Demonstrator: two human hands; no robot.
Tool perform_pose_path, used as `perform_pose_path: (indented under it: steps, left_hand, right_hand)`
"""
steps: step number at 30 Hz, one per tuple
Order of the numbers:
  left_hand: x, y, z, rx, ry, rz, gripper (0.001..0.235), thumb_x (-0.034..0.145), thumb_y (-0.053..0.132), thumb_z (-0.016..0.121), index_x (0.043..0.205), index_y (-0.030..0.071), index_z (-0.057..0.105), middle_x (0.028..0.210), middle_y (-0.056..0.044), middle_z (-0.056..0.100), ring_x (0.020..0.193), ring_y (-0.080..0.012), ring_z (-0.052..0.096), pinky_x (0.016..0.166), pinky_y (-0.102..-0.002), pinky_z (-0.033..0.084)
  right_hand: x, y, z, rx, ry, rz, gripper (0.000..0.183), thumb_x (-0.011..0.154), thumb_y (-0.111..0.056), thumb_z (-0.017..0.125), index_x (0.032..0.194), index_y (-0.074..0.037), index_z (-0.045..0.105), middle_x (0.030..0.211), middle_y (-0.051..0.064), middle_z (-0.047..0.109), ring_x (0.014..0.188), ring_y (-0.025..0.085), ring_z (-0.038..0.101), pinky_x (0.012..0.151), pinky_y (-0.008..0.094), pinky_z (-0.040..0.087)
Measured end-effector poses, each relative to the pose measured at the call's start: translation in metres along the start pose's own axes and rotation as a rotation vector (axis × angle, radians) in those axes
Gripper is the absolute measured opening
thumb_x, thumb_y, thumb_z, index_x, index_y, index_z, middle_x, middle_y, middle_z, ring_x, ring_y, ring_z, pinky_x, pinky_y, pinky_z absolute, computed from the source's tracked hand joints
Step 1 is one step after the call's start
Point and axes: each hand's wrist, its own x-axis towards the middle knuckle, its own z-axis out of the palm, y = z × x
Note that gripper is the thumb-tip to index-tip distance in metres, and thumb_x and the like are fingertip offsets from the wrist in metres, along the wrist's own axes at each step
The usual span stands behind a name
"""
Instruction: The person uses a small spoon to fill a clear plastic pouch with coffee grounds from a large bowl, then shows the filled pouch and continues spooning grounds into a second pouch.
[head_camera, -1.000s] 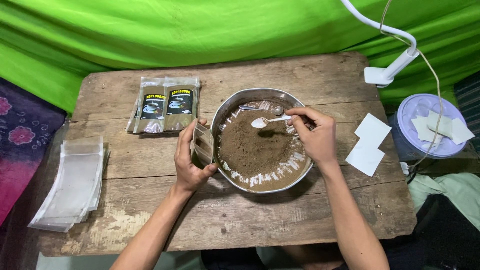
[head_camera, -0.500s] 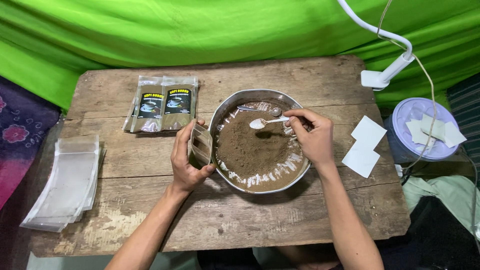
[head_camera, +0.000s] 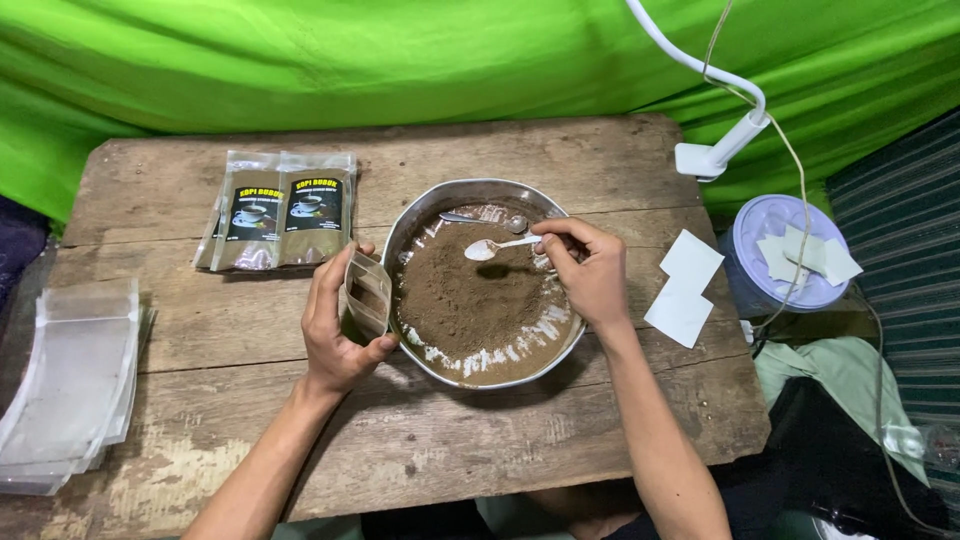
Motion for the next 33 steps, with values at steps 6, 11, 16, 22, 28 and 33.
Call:
perform_pose_path:
  steps: [6,11,16,22,28,33]
  left_hand:
    - [-0.003,-0.005,0.004,-0.018,-0.005,-0.018,0.107,0.076,0.073,0.071,0.147,-0.005,0.048,0.135,-0.021,0.061,0.126,-0.0362,0.059,0.107,-0.049,0.046]
    - [-0.006,-0.005,0.004,-0.009,-0.010,-0.024,0.107,0.076,0.074,0.070,0.147,-0.003,0.048,0.135,-0.020,0.062,0.126,-0.0357,0.059,0.106,-0.049,0.045]
    - [-0.004,-0.002,0.004,-0.005,-0.009,-0.027,0.106,0.076,0.075,0.069,0.147,-0.001,0.049,0.136,-0.019,0.062,0.127,-0.0349,0.059,0.107,-0.048,0.045]
    - [-0.007,-0.005,0.004,-0.028,-0.022,-0.051,0.107,0.075,0.073,0.071,0.148,-0.002,0.048,0.136,-0.020,0.062,0.126,-0.0363,0.059,0.106,-0.050,0.045]
    - [-0.006,-0.001,0.003,-0.031,-0.031,-0.060,0.106,0.075,0.072,0.071,0.147,-0.002,0.048,0.136,-0.020,0.062,0.128,-0.0367,0.058,0.107,-0.049,0.045]
    - [-0.004,0.001,0.003,-0.056,-0.030,-0.067,0.104,0.075,0.070,0.073,0.147,-0.002,0.049,0.136,-0.020,0.062,0.128,-0.0365,0.059,0.107,-0.049,0.045]
  right_hand:
    - [0.000,0.002,0.000,-0.014,-0.010,0.009,0.022,0.092,0.003,0.065,0.100,-0.010,0.081,0.073,0.006,0.073,0.060,0.005,0.061,0.058,0.016,0.048]
    - [0.000,0.000,0.000,-0.018,-0.021,0.014,0.021,0.093,0.002,0.065,0.101,-0.010,0.081,0.073,0.006,0.074,0.060,0.005,0.061,0.059,0.016,0.048]
    - [-0.001,-0.003,-0.001,-0.016,-0.020,0.015,0.021,0.093,0.002,0.065,0.101,-0.010,0.080,0.074,0.006,0.074,0.061,0.006,0.063,0.059,0.017,0.049]
    - [-0.002,-0.002,-0.002,-0.042,-0.014,0.015,0.021,0.092,0.001,0.067,0.100,-0.012,0.081,0.073,0.005,0.074,0.061,0.005,0.062,0.060,0.017,0.047]
    - [-0.002,-0.006,-0.002,-0.047,-0.014,0.019,0.019,0.091,-0.002,0.068,0.099,-0.013,0.081,0.073,0.004,0.074,0.061,0.005,0.062,0.060,0.016,0.046]
    - [-0.003,-0.008,-0.001,-0.052,-0.011,0.024,0.022,0.091,0.000,0.067,0.100,-0.014,0.081,0.073,0.003,0.075,0.062,0.004,0.061,0.060,0.016,0.045]
